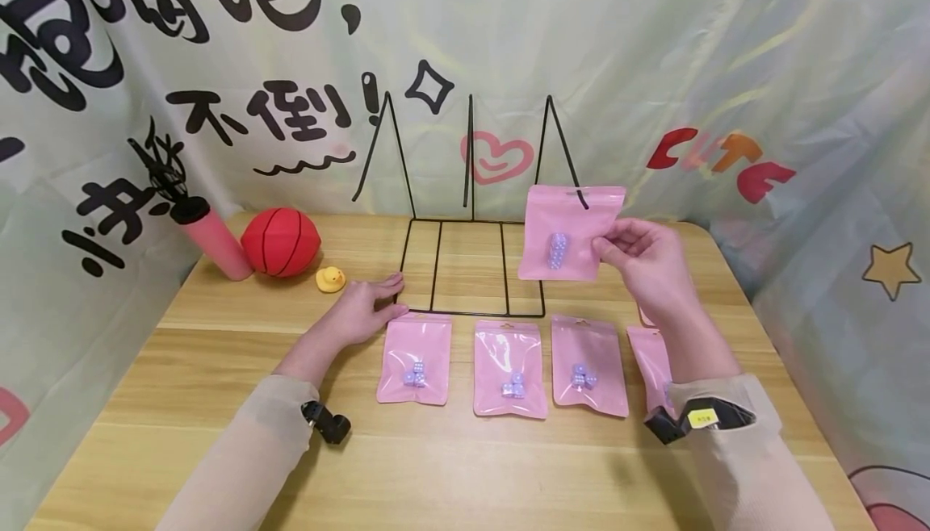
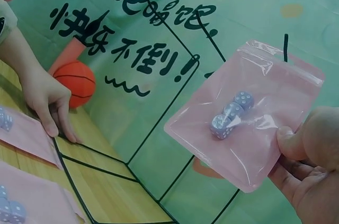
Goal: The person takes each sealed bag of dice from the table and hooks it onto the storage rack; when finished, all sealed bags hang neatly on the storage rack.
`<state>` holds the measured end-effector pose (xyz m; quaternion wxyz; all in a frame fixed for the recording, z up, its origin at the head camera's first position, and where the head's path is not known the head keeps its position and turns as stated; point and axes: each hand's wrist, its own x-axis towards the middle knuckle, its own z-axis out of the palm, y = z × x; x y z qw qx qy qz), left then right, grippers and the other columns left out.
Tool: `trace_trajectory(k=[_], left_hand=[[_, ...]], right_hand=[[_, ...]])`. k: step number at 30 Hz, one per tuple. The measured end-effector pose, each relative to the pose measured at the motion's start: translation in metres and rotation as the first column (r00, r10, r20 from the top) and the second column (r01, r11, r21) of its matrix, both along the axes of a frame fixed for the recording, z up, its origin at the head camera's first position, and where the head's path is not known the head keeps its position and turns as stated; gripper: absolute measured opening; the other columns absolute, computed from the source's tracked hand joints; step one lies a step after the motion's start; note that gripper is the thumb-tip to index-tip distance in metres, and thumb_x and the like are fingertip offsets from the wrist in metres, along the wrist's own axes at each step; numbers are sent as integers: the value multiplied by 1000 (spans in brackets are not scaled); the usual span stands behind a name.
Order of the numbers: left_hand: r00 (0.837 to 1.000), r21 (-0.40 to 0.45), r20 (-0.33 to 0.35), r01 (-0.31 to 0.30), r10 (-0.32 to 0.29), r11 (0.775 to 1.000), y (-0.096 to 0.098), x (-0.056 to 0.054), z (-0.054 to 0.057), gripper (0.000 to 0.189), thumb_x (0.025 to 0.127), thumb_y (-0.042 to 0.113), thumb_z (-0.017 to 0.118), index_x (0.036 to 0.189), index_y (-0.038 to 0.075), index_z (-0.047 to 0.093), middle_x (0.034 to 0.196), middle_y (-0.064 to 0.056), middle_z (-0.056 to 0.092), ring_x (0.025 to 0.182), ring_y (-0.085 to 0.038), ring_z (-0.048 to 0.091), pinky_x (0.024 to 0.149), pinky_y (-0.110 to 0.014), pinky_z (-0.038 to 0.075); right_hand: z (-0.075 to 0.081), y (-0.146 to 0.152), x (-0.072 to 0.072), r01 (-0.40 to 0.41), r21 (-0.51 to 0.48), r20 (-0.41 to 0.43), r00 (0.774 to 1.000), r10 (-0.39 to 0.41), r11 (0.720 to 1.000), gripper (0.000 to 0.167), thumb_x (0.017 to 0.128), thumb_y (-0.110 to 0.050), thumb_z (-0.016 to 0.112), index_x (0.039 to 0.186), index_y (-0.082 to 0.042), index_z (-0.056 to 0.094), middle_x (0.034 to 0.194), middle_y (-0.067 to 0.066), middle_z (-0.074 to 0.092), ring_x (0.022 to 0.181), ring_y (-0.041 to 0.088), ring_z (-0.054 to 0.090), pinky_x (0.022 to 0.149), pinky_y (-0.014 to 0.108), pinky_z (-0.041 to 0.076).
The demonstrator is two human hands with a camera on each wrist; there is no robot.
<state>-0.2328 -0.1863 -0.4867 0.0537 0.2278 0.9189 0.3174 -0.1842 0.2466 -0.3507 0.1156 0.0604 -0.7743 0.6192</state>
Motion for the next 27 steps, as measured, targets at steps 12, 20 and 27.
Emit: trace_trajectory(k=[12,20,27], left_hand=[[1000,-7,16,-10,10,1000,0,1,2,54,102,27,75,147,2,59,158,-9,49,148,-30,42,121,-48,34],[1000,3,20,-10,10,1000,-1,1,1,56,102,28,75,148,3,58,158,-10,48,148,-32,41,121,-49,35],[1000,-8,2,2,-2,1000,0,1,3,55,102,28,75,147,2,59,157,-11,48,147,-31,43,121,-48,35]], right_hand=[[8,-4,-23,47,52,58,997,-50,998,19,100,-10,75,112,4,73,96,5,76,84,15,68,77,21,58],[9,-7,-41,25,-13,79,997,-24,1000,16,100,-4,73,112,6,70,95,3,76,87,12,71,81,21,60],[9,-11,-55,26,-44,80,997,-22,999,14,100,-2,73,110,7,70,90,0,75,82,12,72,79,22,61]])
